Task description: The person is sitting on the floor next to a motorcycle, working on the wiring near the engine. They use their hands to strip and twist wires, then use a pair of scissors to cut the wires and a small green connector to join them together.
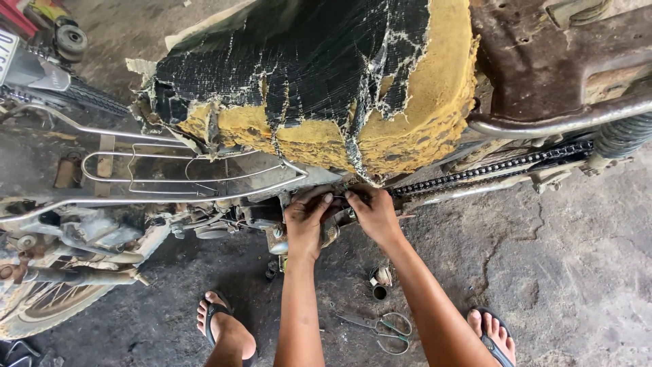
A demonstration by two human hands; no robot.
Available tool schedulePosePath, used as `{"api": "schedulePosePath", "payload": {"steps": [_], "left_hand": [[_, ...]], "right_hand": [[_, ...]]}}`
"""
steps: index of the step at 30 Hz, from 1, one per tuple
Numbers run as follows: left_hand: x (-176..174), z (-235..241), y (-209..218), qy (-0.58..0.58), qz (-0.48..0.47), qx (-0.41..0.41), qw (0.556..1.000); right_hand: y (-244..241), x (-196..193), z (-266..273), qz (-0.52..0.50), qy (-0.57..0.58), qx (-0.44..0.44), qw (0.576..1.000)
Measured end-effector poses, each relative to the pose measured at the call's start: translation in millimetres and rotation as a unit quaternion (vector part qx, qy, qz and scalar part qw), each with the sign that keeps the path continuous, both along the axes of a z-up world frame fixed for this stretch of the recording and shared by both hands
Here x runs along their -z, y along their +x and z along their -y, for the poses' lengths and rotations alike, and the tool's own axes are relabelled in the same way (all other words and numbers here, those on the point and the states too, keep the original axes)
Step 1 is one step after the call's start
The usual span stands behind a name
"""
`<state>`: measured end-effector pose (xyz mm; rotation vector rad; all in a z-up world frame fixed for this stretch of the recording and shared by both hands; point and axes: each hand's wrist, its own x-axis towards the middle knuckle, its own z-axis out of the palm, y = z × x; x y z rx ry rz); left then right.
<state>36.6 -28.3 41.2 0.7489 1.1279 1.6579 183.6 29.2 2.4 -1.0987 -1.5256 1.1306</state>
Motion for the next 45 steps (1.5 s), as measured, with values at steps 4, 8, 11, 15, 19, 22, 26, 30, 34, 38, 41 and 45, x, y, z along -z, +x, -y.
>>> {"api": "schedulePosePath", "payload": {"steps": [4,8,11,15,19,22,26,30,34,38,41,45], "left_hand": [[24,-2,-11,0.021,-0.002,-0.012,1.0],[33,-3,-12,0.103,-0.075,-0.048,0.991],[37,-6,-7,0.09,-0.156,-0.06,0.982],[25,-5,-1,0.046,-0.138,-0.031,0.989],[22,-5,-1,0.021,-0.113,-0.015,0.993],[27,-7,-2,0.015,-0.132,0.002,0.991],[44,-16,4,0.012,-0.147,-0.106,0.983],[43,-23,19,0.103,-0.011,-0.166,0.981],[31,-25,26,0.104,0.007,-0.144,0.984],[28,-31,27,0.11,0.073,-0.137,0.982],[34,-35,26,0.103,0.075,-0.147,0.981],[35,-30,31,0.088,-0.073,-0.186,0.976]], "right_hand": [[4,-21,5,0.059,0.014,0.017,0.998],[16,-33,9,0.101,0.017,-0.009,0.995],[24,-37,8,0.125,0.119,-0.026,0.985],[18,-15,9,0.224,0.153,0.065,0.96],[11,-11,13,0.209,0.242,0.108,0.941],[9,-15,11,0.102,0.331,0.069,0.936],[7,-12,6,0.049,0.28,0.043,0.958],[6,-10,7,0.085,0.309,0.072,0.944],[3,-15,7,0.086,0.308,0.049,0.946],[1,-6,3,0.086,0.288,0.049,0.953],[1,-2,3,0.093,0.221,0.031,0.97],[-3,7,1,0.039,0.253,0.031,0.966]]}}
